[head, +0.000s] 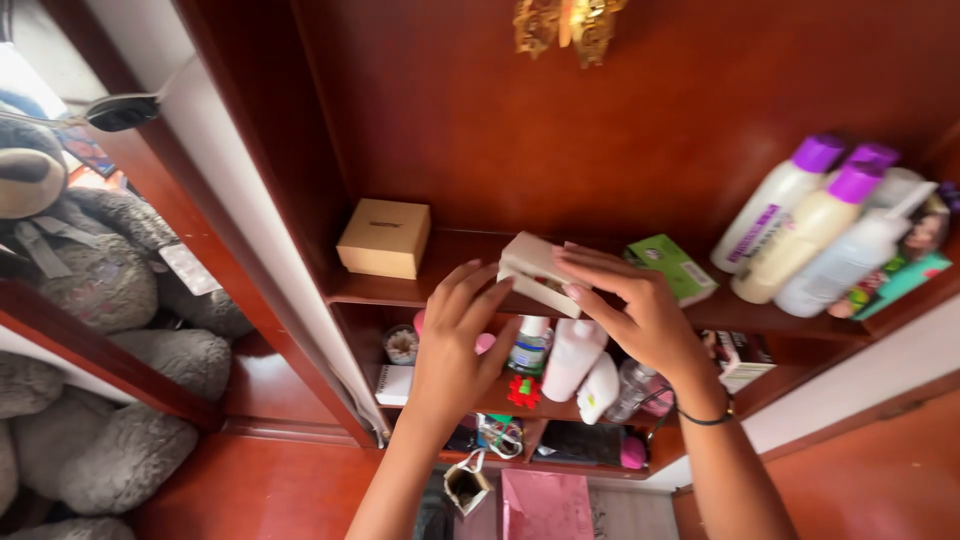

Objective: The person wipes the inside of a wooden wardrobe with a white cloth, then repeatedly picks up bottles, boxes, and small containers from a cluttered bed and places them onto the wardrobe shelves. The person arranges the items on the shelves and continues to transfer more items from the bed to the wardrobe.

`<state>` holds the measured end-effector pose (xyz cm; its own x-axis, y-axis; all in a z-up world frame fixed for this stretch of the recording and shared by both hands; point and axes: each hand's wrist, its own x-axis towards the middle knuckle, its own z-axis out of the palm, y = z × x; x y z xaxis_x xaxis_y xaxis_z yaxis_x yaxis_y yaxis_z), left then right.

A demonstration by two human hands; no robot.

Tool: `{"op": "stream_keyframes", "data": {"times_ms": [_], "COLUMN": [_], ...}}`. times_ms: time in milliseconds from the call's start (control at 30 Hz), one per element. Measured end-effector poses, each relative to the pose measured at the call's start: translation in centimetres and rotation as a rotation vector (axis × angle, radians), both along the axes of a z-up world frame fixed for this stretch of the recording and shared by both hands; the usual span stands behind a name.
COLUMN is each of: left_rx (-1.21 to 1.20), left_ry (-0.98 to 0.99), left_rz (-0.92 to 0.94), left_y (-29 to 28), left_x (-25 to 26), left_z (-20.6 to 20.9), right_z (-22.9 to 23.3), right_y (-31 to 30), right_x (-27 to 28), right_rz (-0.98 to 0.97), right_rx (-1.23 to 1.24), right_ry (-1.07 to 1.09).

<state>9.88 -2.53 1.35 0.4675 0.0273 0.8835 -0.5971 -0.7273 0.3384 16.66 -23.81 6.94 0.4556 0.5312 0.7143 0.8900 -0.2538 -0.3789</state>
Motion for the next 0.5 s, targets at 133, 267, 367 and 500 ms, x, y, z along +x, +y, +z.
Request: {"op": "stream_keyframes", "data": {"times_ms": [133,267,367,500], "left_rx": [0.281,0.311,0.244,0.189], "left_ry": [-0.082,-0.128,-0.111,-0.16], "left_rz": [0.088,0.053,0.005,0.057], "left_y": [1.2,2.1,2.4,3.9], "left_x": [1.4,2.4,2.5,1.7], "left_z": [1.5,0.4,0.2,0.8], "right_z": [1.2,0.0,-0.6,-0.3], "right_y": [1.4,1.6,1.9,2.5], "right_x": [-0.7,0.3,0.8,1.7], "right_rz": [0.154,0.206,0.05,-0.017], "right_rx": [-0.134,-0.182,-0.19,-0.149], "right_ry": [0.021,0.046,-0.092,-0.021]}}
